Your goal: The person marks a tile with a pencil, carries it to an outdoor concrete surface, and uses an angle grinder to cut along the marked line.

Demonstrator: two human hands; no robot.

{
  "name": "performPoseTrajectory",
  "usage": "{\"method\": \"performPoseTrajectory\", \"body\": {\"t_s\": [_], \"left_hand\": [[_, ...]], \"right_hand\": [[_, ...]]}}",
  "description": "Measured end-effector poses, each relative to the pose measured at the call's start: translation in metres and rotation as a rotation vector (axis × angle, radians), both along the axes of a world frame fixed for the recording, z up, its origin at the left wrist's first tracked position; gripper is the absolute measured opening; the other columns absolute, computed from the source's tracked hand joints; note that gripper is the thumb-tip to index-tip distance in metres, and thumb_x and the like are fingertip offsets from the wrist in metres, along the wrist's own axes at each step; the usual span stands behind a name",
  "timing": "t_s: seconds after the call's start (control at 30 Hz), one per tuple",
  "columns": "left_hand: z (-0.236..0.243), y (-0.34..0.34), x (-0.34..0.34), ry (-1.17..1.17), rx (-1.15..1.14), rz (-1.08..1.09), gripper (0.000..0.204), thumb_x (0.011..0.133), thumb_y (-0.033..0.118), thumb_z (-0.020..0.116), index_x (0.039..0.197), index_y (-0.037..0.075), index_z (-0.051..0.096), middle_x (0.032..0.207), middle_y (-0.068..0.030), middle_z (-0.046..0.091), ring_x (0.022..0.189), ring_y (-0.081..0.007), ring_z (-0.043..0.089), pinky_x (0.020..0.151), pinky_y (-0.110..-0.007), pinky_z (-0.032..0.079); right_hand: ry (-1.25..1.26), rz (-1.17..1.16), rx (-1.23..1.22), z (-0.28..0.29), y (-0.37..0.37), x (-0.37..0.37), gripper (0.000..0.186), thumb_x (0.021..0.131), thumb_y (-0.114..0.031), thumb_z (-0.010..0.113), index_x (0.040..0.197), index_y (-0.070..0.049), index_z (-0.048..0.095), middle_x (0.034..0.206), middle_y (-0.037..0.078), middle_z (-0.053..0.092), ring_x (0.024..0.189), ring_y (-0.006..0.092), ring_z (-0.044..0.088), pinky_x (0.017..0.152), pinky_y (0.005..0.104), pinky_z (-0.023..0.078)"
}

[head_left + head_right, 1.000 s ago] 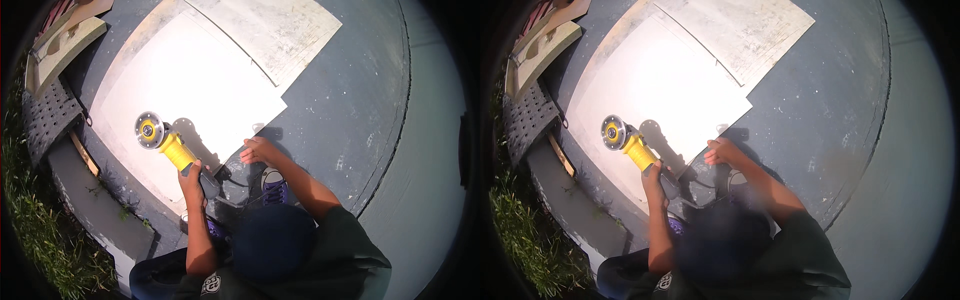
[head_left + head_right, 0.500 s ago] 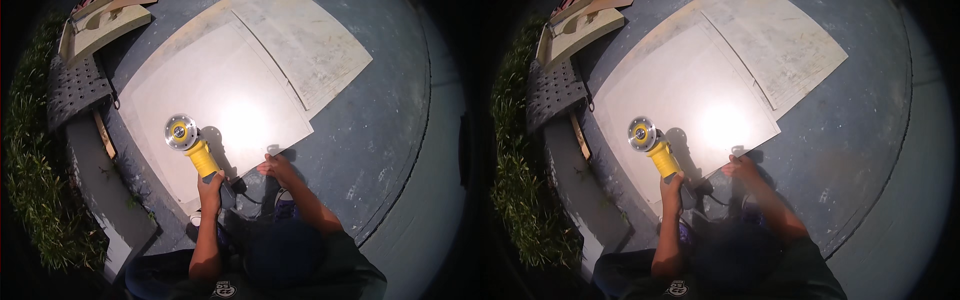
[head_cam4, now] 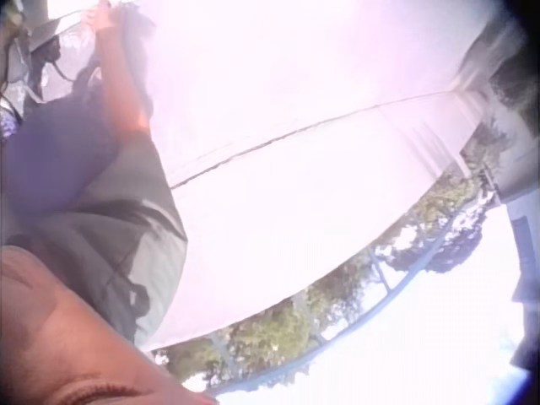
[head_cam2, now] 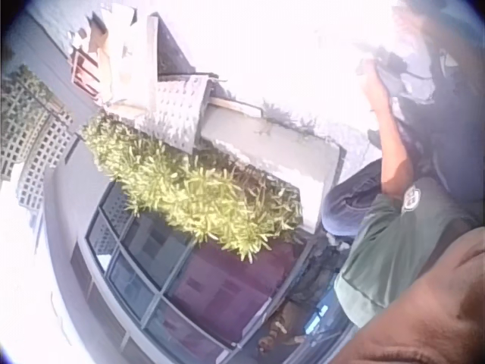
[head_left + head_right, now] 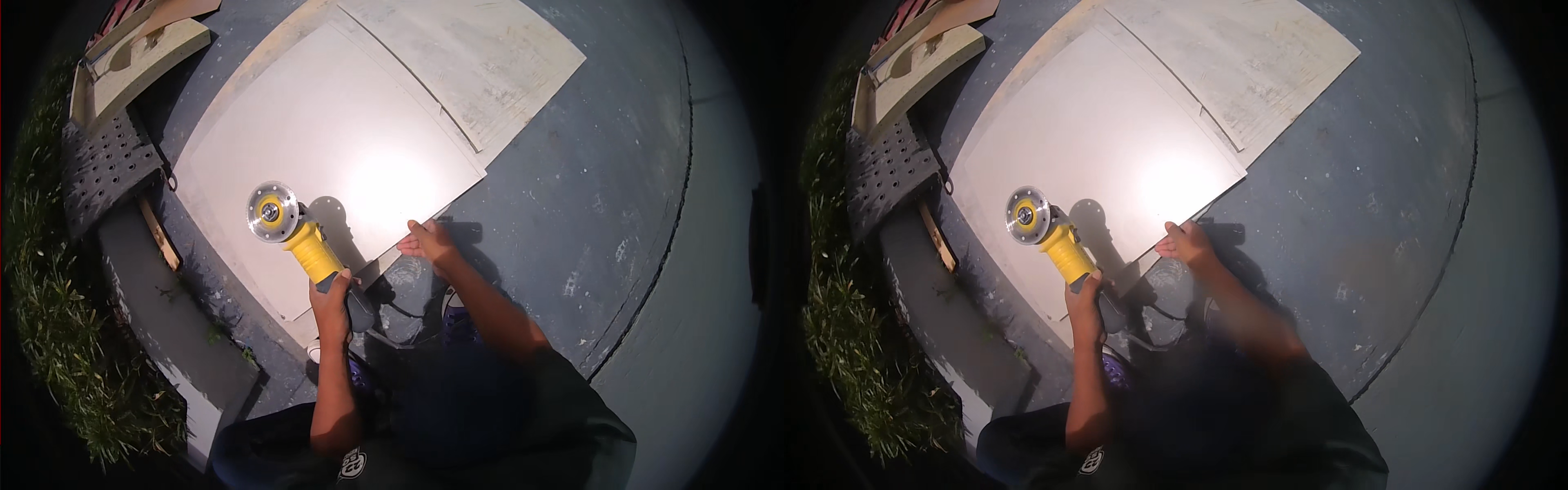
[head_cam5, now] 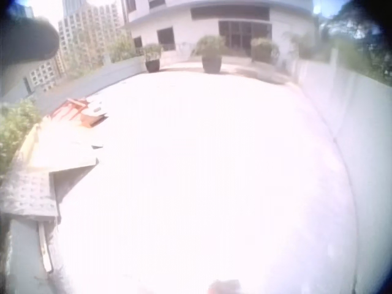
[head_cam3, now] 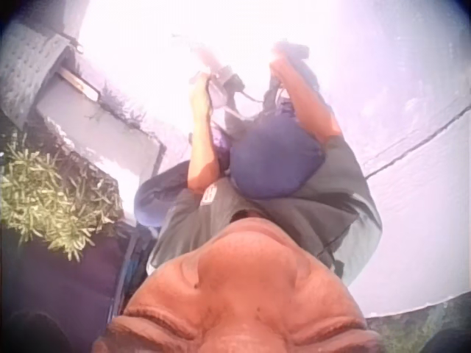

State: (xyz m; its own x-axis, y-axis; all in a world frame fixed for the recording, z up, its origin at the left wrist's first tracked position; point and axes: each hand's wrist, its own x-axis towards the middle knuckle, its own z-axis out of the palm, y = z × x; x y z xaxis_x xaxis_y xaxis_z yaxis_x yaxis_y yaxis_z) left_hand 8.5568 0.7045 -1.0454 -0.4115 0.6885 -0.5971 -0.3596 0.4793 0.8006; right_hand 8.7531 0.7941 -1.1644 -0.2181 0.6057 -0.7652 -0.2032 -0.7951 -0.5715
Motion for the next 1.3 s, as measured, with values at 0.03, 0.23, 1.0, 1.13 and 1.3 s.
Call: {"method": "performPoseTrajectory", "body": {"t_s": [0.03,0.23,1.0,1.13,1.3], "left_hand": [[-0.002,-0.001,0.000,-0.001,-0.004,-0.007,0.033,0.090,0.014,0.072,0.115,0.002,0.053,0.089,-0.0079,0.065,0.074,-0.0174,0.066,0.068,-0.030,0.053],[-0.011,-0.004,0.015,-0.036,-0.032,-0.029,0.034,0.090,0.015,0.072,0.115,0.002,0.053,0.086,-0.0071,0.064,0.073,-0.0170,0.065,0.067,-0.030,0.053],[0.007,0.000,0.033,-0.345,0.060,-0.288,0.041,0.092,0.027,0.068,0.118,-0.002,0.055,0.086,-0.0117,0.067,0.073,-0.0192,0.067,0.067,-0.031,0.057],[0.007,0.000,0.034,-0.411,0.087,-0.329,0.042,0.091,0.027,0.069,0.117,-0.003,0.056,0.087,-0.0124,0.067,0.074,-0.0203,0.067,0.068,-0.033,0.057],[0.015,0.006,0.035,-0.426,0.040,-0.399,0.042,0.091,0.024,0.069,0.121,-0.001,0.056,0.094,-0.0112,0.066,0.078,-0.0189,0.066,0.071,-0.032,0.055]], "right_hand": [[-0.020,0.008,0.017,0.001,0.010,-0.001,0.048,0.104,-0.030,0.057,0.118,0.014,0.045,0.103,0.027,0.065,0.093,0.0323,0.071,0.085,0.0393,0.061],[-0.011,0.043,-0.027,-0.002,0.011,0.015,0.042,0.105,-0.029,0.055,0.118,0.011,0.049,0.105,0.026,0.066,0.098,0.0325,0.072,0.084,0.0385,0.061],[0.569,0.319,0.019,0.077,-0.002,-0.026,0.059,0.107,-0.049,0.041,0.140,-0.001,0.045,0.124,0.014,0.062,0.108,0.0199,0.064,0.091,0.0365,0.054],[0.657,0.185,0.055,0.075,-0.007,-0.036,0.062,0.108,-0.050,0.035,0.142,0.001,0.043,0.127,0.018,0.061,0.113,0.0246,0.063,0.096,0.0407,0.054],[0.554,0.087,0.034,0.070,-0.011,-0.036,0.065,0.107,-0.056,0.029,0.139,-0.002,0.046,0.115,0.017,0.065,0.102,0.0275,0.068,0.090,0.0404,0.057]]}}
